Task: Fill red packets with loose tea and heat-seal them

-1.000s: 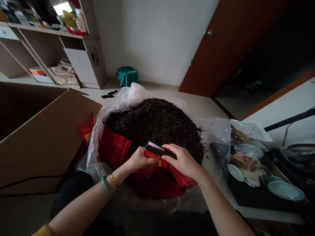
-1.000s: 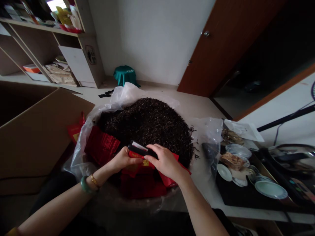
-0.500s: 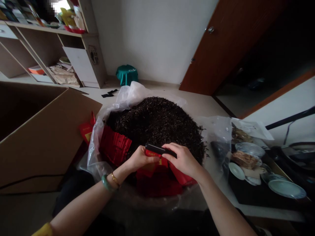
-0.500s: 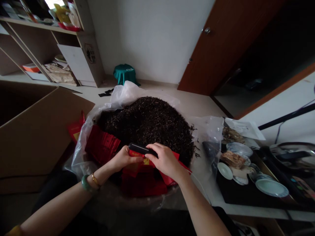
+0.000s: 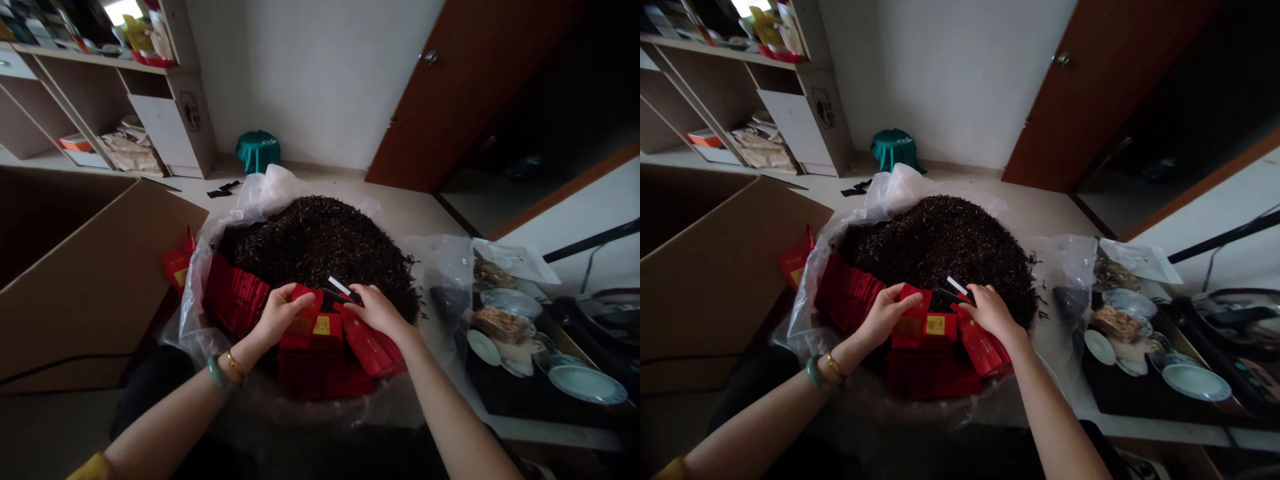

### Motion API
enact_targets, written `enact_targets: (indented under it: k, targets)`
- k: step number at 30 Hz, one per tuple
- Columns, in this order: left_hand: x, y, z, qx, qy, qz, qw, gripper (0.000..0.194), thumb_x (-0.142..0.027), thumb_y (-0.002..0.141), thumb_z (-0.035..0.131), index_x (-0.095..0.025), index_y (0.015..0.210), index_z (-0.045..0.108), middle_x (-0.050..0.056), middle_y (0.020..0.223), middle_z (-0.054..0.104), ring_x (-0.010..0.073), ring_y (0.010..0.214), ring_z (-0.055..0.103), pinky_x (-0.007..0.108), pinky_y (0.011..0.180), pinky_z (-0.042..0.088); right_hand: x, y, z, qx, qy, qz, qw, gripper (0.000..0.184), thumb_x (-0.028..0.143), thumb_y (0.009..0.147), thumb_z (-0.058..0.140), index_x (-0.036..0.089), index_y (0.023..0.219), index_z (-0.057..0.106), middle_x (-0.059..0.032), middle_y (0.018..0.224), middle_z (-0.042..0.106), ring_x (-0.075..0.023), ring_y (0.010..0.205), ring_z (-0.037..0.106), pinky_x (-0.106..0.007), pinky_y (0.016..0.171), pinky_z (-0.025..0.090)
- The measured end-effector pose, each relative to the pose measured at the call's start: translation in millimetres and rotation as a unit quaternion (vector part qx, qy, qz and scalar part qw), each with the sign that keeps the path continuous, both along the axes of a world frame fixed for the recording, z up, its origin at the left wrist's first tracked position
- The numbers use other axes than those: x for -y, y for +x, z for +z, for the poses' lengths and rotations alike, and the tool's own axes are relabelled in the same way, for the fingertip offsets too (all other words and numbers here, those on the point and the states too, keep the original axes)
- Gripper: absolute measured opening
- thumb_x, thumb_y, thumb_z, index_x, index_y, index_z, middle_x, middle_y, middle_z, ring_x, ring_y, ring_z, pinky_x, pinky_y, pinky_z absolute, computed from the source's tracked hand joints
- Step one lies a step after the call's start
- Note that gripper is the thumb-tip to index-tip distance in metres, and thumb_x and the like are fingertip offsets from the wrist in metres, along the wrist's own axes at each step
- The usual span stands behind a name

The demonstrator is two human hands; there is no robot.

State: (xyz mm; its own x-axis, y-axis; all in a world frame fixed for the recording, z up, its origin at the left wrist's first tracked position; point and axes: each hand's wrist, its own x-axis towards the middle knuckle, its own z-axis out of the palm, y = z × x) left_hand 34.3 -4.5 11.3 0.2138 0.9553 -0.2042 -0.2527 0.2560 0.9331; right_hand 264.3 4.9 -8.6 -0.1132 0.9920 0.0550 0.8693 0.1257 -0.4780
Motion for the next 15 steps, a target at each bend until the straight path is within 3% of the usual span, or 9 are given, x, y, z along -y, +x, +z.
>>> enact_targets:
  k: [3,5,7,10,15]
  targets:
    - [2,2,0.1,0.012,-0.018,-0.01,1.0,0.044,-0.053,0.055,0.077,-0.012,0.068,0.065,0.001,0.062,0.065,0.0118,0.054,0.056,0.023,0.054,0.046,6,-21,8.0,-0.085,0.047,0.014,0.995,0.029,0.03,0.079,0.064,0.018,0.105,0.064,-0.0117,0.104,0.069,-0.0259,0.099,0.063,-0.04,0.086,0.049]
    - [4,4,-1.0,0.008,-0.009,-0.034,0.999,0.046,-0.055,0.057,0.076,-0.012,0.07,0.067,0.001,0.062,0.066,0.0115,0.054,0.055,0.022,0.053,0.044,15,-39,17.3,-0.198,0.04,0.041,0.978,0.031,0.035,0.084,0.057,0.02,0.111,0.061,-0.0078,0.098,0.07,-0.0192,0.083,0.066,-0.031,0.069,0.053]
    - [7,5,-2.2,-0.007,0.017,-0.057,0.998,0.045,-0.056,0.061,0.072,-0.012,0.069,0.067,0.001,0.062,0.065,0.0111,0.054,0.054,0.021,0.052,0.043,23,-55,25.1,-0.249,0.051,0.045,0.966,0.026,0.038,0.079,0.063,0.02,0.098,0.066,-0.0045,0.086,0.07,-0.0171,0.073,0.065,-0.027,0.062,0.051]
    - [7,4,-2.2,-0.075,0.089,-0.059,0.991,0.039,-0.052,0.068,0.068,-0.013,0.067,0.067,0.001,0.062,0.064,0.0113,0.057,0.054,0.021,0.053,0.042,32,-65,31.7,-0.257,0.095,0.034,0.961,0.016,0.034,0.078,0.066,0.019,0.072,0.066,-0.0017,0.072,0.069,-0.0155,0.066,0.063,-0.026,0.062,0.049]
    - [2,-4,2.9,-0.166,0.152,-0.033,0.974,0.025,-0.039,0.065,0.071,-0.014,0.067,0.069,0.003,0.064,0.067,0.0131,0.059,0.057,0.021,0.054,0.045,35,-62,38.6,-0.23,0.109,0.059,0.965,0.017,0.03,0.081,0.062,0.02,0.068,0.066,-0.0002,0.067,0.068,-0.0145,0.063,0.062,-0.024,0.06,0.048]
